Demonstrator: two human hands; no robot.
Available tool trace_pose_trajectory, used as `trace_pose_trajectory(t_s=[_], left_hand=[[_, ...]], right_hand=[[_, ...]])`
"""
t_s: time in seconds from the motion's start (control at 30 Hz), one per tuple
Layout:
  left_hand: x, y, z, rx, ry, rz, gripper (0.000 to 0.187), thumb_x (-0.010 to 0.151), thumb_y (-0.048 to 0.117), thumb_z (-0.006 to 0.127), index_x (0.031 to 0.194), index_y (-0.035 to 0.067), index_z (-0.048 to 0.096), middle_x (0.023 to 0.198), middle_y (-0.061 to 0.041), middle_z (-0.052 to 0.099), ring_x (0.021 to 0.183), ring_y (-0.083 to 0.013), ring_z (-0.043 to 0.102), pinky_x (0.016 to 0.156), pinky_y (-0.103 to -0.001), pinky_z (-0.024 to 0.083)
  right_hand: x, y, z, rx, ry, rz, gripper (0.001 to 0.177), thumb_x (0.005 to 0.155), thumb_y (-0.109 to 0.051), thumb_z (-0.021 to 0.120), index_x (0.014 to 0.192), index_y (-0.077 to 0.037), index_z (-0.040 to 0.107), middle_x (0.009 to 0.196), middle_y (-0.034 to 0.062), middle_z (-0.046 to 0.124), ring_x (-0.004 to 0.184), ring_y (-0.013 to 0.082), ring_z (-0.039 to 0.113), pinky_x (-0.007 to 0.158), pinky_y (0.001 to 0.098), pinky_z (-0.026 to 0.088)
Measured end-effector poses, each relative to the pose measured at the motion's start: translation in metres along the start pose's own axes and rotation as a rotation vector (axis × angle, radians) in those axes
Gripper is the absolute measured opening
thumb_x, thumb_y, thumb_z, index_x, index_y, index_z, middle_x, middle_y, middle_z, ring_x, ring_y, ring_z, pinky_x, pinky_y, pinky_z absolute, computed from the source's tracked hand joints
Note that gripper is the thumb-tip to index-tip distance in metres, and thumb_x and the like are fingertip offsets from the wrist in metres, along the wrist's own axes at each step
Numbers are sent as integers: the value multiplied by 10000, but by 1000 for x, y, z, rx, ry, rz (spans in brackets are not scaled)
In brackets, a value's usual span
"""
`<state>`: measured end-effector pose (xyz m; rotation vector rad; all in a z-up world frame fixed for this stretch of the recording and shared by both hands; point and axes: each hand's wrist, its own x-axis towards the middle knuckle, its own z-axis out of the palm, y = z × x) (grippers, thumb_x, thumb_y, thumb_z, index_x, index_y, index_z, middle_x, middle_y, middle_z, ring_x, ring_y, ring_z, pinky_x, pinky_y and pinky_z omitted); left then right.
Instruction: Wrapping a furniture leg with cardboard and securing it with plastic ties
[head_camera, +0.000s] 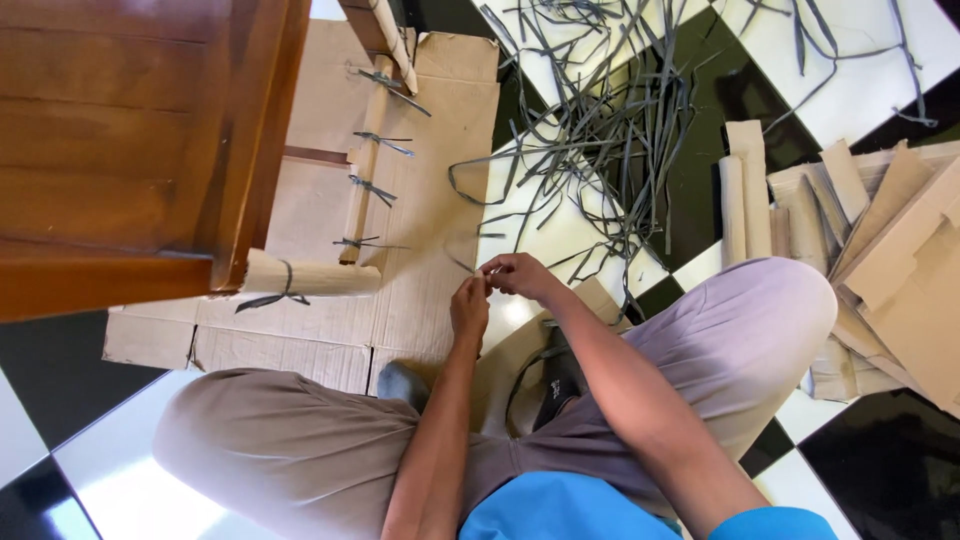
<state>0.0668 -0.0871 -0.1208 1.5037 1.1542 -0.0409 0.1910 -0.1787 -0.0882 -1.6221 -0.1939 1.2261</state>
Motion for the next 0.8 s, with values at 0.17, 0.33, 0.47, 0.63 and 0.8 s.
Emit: trace_pose_trajectory(t_s=[0.17,0.33,0.47,0.63,0.8], left_hand=[[10,-17,-2,-79,93,12,273,939,424,637,976,200,789,823,-21,758,760,-195,694,764,-356,550],[14,-11,-11,-195,176,33,217,884,355,747,977,167,800,776,-32,733,665,-156,644,674,-295,537],[16,-8,-19,-380,254,99,102,857,226,772,896,134,789,683,-44,681,549,-119,585,540,-250,498],[-8,27,-46,-512,287,137,136,880,174,757,949,58,777,710,-48,641,639,-99,559,586,-216,484],[-4,21,-53,-506,340,168,78,857,160,768,914,113,793,649,-29,643,578,-79,557,562,-217,497]], right_hand=[[3,11,-3,-54,-52,1,245,820,-119,789,1054,-47,772,735,107,674,658,145,628,599,246,515],[3,15,-6,-124,-66,46,227,780,-163,831,962,-41,771,722,114,692,646,151,648,588,246,531],[7,16,-9,-305,-113,84,230,774,-195,831,942,-46,780,742,125,706,687,181,676,622,267,555],[25,34,-17,-685,-109,132,299,738,-335,857,972,-153,815,775,70,760,737,177,741,693,334,600],[32,18,-2,-951,-91,7,445,779,-431,811,1175,-232,771,1210,32,754,1197,317,675,1026,461,537]])
